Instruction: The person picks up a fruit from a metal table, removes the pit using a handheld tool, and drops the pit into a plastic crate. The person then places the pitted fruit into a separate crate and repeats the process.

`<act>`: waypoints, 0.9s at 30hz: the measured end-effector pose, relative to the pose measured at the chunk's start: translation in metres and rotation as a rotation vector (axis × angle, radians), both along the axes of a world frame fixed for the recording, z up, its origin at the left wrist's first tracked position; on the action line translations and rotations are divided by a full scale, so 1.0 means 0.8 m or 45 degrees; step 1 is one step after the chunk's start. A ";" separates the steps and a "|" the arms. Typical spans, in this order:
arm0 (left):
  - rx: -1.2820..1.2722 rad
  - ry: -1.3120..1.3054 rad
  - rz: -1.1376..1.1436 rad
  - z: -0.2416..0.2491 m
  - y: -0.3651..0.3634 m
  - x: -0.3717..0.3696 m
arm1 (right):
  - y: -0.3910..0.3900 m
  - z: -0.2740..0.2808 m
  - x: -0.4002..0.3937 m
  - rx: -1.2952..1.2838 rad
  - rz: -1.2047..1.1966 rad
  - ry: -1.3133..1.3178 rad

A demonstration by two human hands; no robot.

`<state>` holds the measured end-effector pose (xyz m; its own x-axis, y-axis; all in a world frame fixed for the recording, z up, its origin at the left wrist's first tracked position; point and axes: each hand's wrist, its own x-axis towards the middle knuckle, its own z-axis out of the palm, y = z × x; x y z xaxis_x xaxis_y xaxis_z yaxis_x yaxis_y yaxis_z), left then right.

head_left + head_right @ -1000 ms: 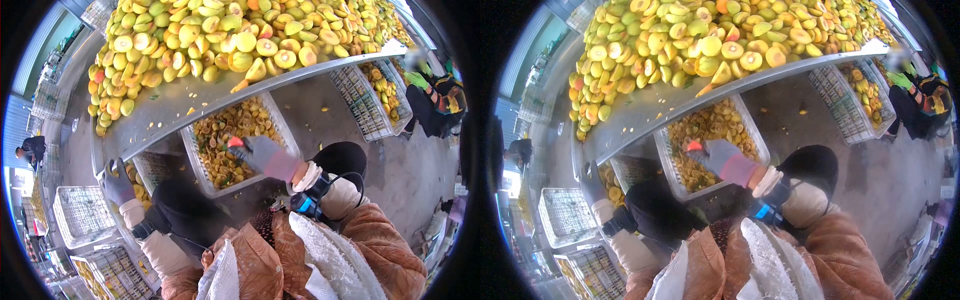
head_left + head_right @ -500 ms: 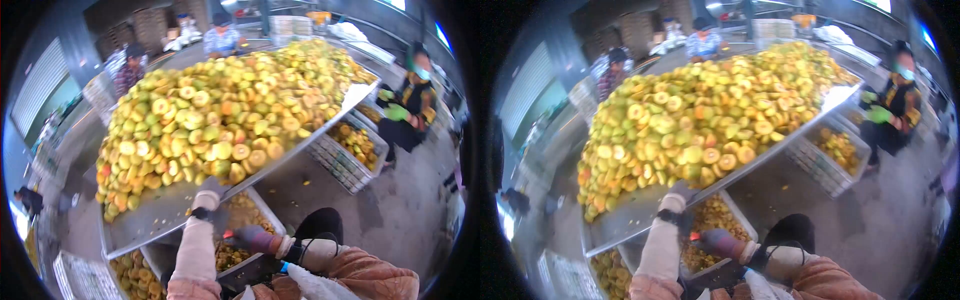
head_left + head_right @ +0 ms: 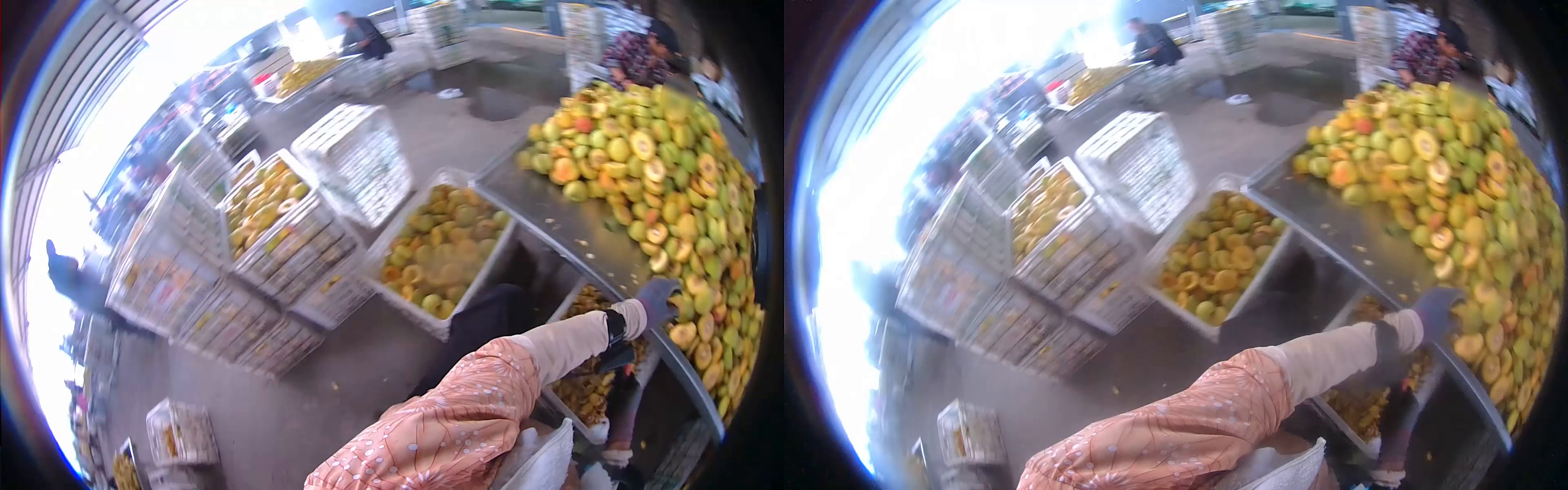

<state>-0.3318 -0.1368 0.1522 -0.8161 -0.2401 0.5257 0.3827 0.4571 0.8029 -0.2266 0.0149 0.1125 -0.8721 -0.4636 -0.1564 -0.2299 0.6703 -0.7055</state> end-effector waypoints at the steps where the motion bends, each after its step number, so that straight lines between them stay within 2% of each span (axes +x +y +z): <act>1: -0.002 -0.009 0.069 0.008 -0.011 0.014 | 0.005 -0.010 -0.003 -0.166 -0.043 -0.031; 2: 0.102 0.066 0.049 0.009 -0.023 0.030 | 0.025 -0.086 -0.034 -0.684 -0.177 -0.188; 3: 0.203 0.145 0.036 0.006 -0.037 0.047 | 0.022 -0.050 -0.024 -0.284 0.013 0.035; 4: 0.192 0.142 0.114 0.003 -0.049 0.061 | 0.039 -0.120 -0.067 -0.610 -0.140 -0.116; 5: 0.386 0.079 0.036 0.001 -0.058 0.074 | 0.036 -0.094 -0.060 -0.299 -0.123 -0.205; 6: 0.582 0.022 -0.062 0.000 -0.068 0.082 | 0.031 -0.099 -0.066 -0.290 -0.104 -0.103; 7: 0.572 0.030 -0.024 0.005 -0.081 0.098 | 0.028 -0.107 -0.075 -0.330 -0.095 0.031; 9: 0.797 -0.153 -0.305 0.017 -0.099 0.133 | 0.020 -0.112 -0.083 -0.381 -0.079 0.329; 10: 0.644 -0.007 -0.253 -0.001 -0.104 0.127 | 0.012 -0.109 -0.082 -0.400 -0.064 0.465; 11: 0.641 -0.005 -0.238 -0.027 -0.110 0.112 | 0.003 -0.103 -0.077 -0.421 -0.054 0.588; 12: 0.442 0.065 -0.286 -0.055 -0.118 0.095 | -0.003 -0.103 -0.078 -0.447 -0.047 0.658; 13: 0.241 0.131 -0.334 -0.068 -0.124 0.088 | -0.007 -0.104 -0.079 -0.491 -0.052 0.663; 14: 0.233 0.116 -0.130 -0.055 -0.122 0.110 | -0.003 -0.125 -0.094 -0.599 -0.132 0.377; 15: 0.226 0.116 -0.128 -0.048 -0.122 0.119 | 0.014 -0.162 -0.121 -0.606 -0.131 0.377; 17: 0.445 -0.119 -0.007 -0.043 -0.120 0.129 | 0.052 -0.248 -0.180 0.286 0.148 0.861; 18: 0.440 -0.110 0.294 -0.049 -0.109 0.131 | 0.064 -0.286 -0.206 0.284 0.146 0.859; 20: 0.488 -0.187 0.279 -0.042 -0.113 0.136 | 0.063 -0.283 -0.212 -0.258 0.035 0.434; 21: 0.529 -0.262 0.265 -0.037 -0.114 0.137 | 0.064 -0.287 -0.208 -0.355 -0.028 0.458; 22: 0.426 -0.125 0.401 -0.060 -0.108 0.123 | 0.036 -0.222 -0.160 -0.455 -0.087 0.485; 23: 0.420 -0.117 0.387 -0.057 -0.107 0.125 | 0.006 -0.153 -0.109 -0.554 -0.142 0.515; 25: 0.699 -0.297 0.206 -0.042 -0.104 0.134 | 0.047 -0.240 -0.177 -0.112 0.043 0.837; 26: 0.641 -0.389 0.185 -0.058 -0.105 0.122 | 0.067 -0.282 -0.211 0.084 0.123 1.015; 27: 0.627 -0.375 0.180 -0.060 -0.105 0.125 | 0.052 -0.248 -0.188 -0.146 0.075 0.865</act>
